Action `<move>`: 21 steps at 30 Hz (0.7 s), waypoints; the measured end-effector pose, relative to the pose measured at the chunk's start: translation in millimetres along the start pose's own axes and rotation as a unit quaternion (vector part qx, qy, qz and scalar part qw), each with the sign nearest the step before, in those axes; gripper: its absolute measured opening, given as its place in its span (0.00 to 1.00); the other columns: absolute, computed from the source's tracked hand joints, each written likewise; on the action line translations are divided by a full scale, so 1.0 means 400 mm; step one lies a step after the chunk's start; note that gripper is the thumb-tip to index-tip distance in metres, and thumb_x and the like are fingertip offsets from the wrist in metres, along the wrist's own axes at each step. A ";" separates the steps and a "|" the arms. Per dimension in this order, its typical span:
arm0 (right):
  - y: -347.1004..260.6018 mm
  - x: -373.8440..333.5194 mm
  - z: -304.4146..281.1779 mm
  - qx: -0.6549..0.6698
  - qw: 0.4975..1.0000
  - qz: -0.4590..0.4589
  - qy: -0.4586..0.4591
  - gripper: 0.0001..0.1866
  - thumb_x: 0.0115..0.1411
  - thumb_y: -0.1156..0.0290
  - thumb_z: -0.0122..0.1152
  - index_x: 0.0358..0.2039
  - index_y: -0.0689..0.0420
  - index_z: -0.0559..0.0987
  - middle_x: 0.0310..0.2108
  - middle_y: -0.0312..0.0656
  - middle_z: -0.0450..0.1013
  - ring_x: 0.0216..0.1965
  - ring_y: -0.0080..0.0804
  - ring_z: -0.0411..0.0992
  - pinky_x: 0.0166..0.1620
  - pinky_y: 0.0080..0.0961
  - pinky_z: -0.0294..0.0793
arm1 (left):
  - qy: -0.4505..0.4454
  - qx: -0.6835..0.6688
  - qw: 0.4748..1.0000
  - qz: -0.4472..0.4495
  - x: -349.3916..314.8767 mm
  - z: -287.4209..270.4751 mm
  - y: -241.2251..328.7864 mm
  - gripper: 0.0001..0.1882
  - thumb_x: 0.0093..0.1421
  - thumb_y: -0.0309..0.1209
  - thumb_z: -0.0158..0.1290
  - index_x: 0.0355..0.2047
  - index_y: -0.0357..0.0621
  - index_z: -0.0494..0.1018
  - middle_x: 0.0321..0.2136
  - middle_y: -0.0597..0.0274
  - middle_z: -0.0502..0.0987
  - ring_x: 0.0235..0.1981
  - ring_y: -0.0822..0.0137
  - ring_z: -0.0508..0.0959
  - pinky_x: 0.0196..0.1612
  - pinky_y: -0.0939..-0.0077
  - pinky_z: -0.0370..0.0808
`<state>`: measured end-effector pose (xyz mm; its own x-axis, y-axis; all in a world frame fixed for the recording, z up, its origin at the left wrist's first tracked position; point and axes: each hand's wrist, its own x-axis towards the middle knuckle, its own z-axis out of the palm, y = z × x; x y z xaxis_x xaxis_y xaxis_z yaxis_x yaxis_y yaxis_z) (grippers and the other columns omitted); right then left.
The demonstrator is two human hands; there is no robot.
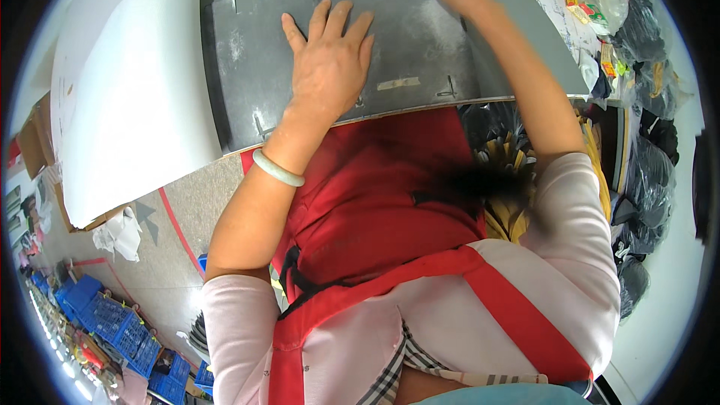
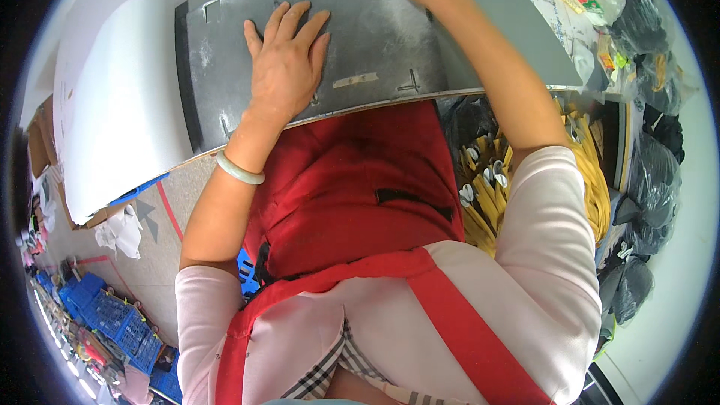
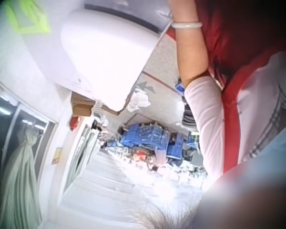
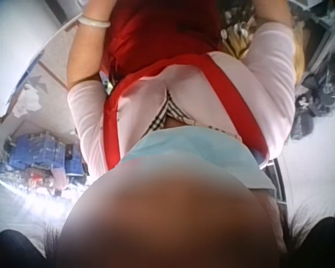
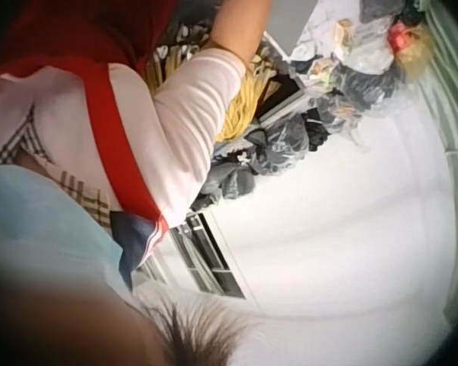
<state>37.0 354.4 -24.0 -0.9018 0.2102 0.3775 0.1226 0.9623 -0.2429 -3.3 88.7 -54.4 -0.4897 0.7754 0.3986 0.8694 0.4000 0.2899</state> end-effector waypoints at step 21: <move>-0.118 0.088 0.043 0.389 0.902 0.187 -0.016 0.06 0.60 0.73 0.61 0.33 0.63 0.78 0.21 0.40 0.73 0.23 0.28 0.72 0.28 0.30 0.71 | -0.002 0.032 0.999 -0.008 -0.002 0.010 0.015 0.19 0.68 0.40 0.51 0.58 0.57 0.73 0.60 0.62 0.70 0.66 0.55 0.64 0.65 0.25 0.51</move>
<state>-7.9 313.2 -14.7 -0.8705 0.4783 0.1162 0.1044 0.4099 -0.9061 2.4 92.5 -56.3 -0.5029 0.7705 0.3917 0.8643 0.4418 0.2405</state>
